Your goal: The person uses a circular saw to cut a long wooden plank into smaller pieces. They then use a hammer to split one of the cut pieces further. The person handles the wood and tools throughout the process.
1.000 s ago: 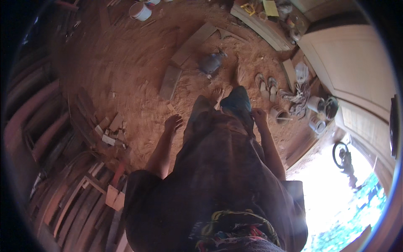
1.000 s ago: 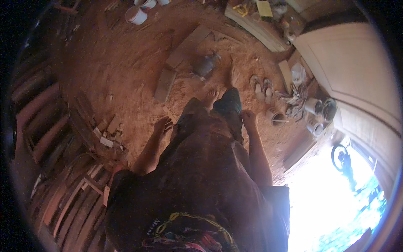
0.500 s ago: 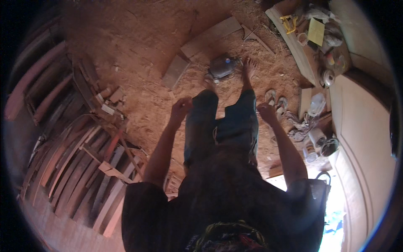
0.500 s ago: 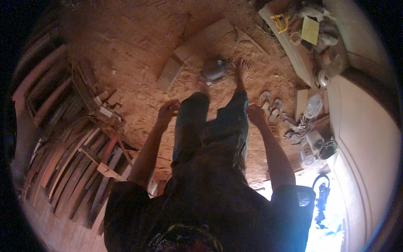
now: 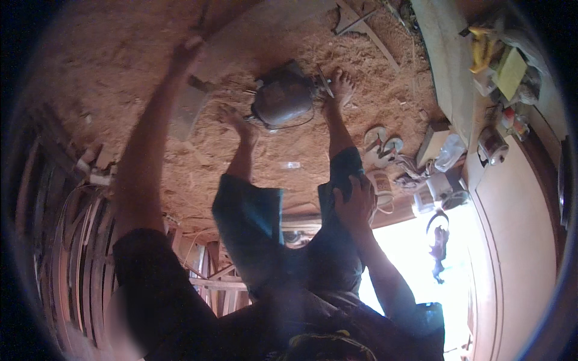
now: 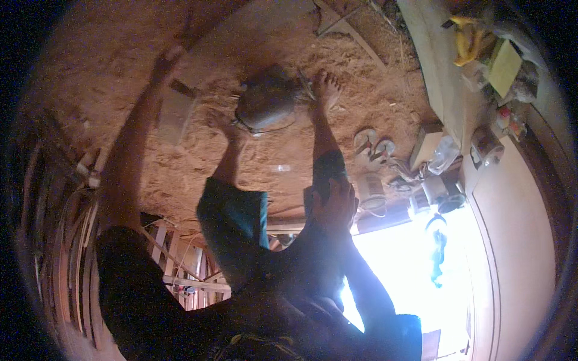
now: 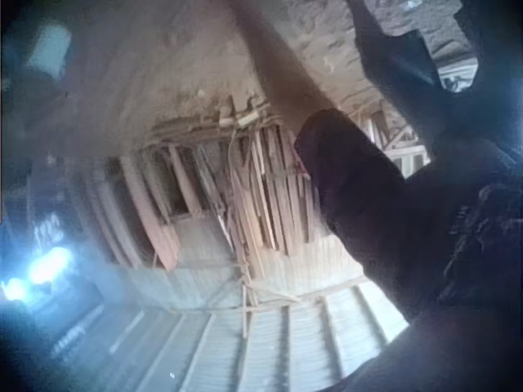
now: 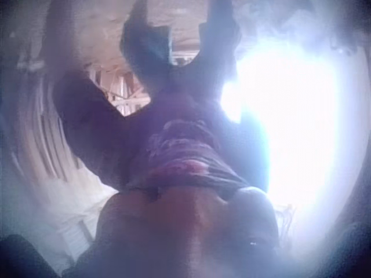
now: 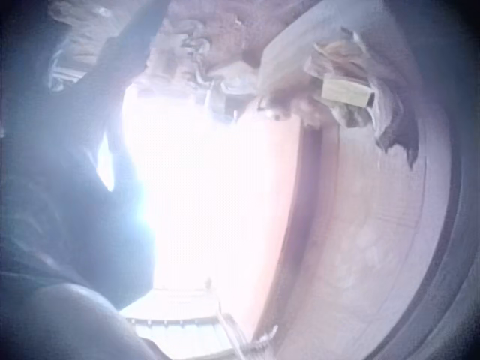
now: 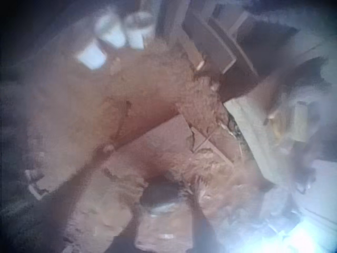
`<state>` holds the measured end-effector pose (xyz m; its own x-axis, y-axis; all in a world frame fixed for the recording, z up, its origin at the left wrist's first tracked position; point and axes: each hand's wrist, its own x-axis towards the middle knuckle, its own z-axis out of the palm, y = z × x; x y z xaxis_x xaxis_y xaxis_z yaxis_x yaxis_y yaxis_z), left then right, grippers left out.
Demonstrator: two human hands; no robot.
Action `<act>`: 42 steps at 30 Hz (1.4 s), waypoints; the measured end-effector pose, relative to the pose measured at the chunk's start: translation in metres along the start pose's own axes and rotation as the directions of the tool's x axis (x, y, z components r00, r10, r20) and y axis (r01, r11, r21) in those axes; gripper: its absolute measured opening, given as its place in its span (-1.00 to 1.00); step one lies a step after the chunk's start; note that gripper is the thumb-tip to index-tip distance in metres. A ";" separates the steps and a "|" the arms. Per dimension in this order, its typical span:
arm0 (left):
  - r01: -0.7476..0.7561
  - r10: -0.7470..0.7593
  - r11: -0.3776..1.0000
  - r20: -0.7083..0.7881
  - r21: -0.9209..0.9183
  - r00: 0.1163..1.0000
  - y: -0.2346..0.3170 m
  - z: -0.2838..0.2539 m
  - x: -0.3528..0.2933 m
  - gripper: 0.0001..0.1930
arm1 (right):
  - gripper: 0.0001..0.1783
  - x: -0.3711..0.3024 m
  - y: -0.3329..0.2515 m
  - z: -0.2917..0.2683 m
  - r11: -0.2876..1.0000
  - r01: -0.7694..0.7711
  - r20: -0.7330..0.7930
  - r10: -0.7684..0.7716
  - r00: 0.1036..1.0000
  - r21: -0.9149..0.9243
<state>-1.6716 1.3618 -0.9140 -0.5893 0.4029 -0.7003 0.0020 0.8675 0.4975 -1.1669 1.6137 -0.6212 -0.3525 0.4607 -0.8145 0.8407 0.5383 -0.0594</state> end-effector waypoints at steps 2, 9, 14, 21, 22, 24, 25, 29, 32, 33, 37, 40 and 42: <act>0.185 -0.188 0.973 -0.007 -0.141 0.982 -0.013 0.012 0.064 -0.41 | -0.36 0.001 -0.002 0.001 1.000 0.029 -0.094 -0.030 0.995 -0.005; 0.256 -0.269 0.961 -0.147 -0.101 0.952 -0.091 0.048 0.168 -0.47 | -0.44 0.029 -0.031 -0.024 0.998 0.044 -0.125 -0.049 0.991 -0.041; 0.234 -0.255 0.965 -0.230 -0.116 0.939 -0.113 0.034 0.152 -0.51 | -0.48 0.025 -0.038 -0.023 0.987 0.123 -0.121 -0.135 0.983 -0.099; 0.031 -0.091 0.986 -0.372 -0.165 0.924 -0.079 -0.027 0.006 -0.56 | -0.52 0.004 -0.059 -0.003 0.983 0.076 -0.113 -0.096 0.989 -0.170; -0.016 -0.052 0.984 -0.372 -0.175 0.927 -0.063 -0.028 -0.022 -0.56 | -0.52 0.002 -0.046 0.011 0.974 0.130 -0.182 -0.163 0.970 -0.184; -0.103 0.050 0.987 -0.384 -0.119 0.922 -0.039 -0.033 -0.097 -0.58 | -0.52 0.004 -0.027 0.028 0.949 0.245 -0.214 -0.286 0.934 -0.198; -0.174 0.141 0.983 -0.372 -0.058 0.918 -0.016 -0.026 -0.125 -0.58 | -0.51 0.007 -0.028 0.020 0.947 0.253 -0.115 -0.279 0.953 -0.198; -0.273 0.230 0.947 -0.235 -0.167 0.944 0.074 -0.007 -0.281 -0.61 | -0.40 0.042 -0.122 -0.082 0.949 0.186 0.176 -0.235 0.956 0.255; 0.131 -0.036 0.888 0.218 -0.440 0.975 0.152 -0.022 -0.386 -0.64 | -0.33 0.075 -0.149 -0.114 0.708 0.554 -0.201 -0.524 0.828 0.438; 0.098 -0.004 0.861 0.185 -0.500 0.983 0.171 -0.018 -0.418 -0.66 | -0.28 0.077 -0.164 -0.129 0.620 0.544 -0.186 -0.547 0.816 0.565; -0.090 0.268 0.744 0.172 -0.663 0.948 0.197 0.023 -0.506 -0.69 | -0.12 0.046 -0.196 -0.142 0.428 0.196 0.134 -0.627 0.767 0.882; 0.003 0.138 0.578 0.101 -0.816 0.985 0.233 0.050 -0.556 -0.67 | -0.11 -0.014 -0.195 -0.158 0.426 -0.180 0.458 -0.764 0.454 0.887; 0.030 0.050 0.500 0.064 -0.865 0.997 0.244 0.062 -0.580 -0.68 | -0.11 -0.072 -0.195 -0.181 0.419 -0.327 0.513 -0.807 0.293 0.847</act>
<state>-1.2795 1.3576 -0.4178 -0.5355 0.4640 -0.7056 -0.7159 0.1939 0.6708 -1.3800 1.6029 -0.4466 -0.5710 -0.6615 -0.4862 0.8159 -0.5226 -0.2472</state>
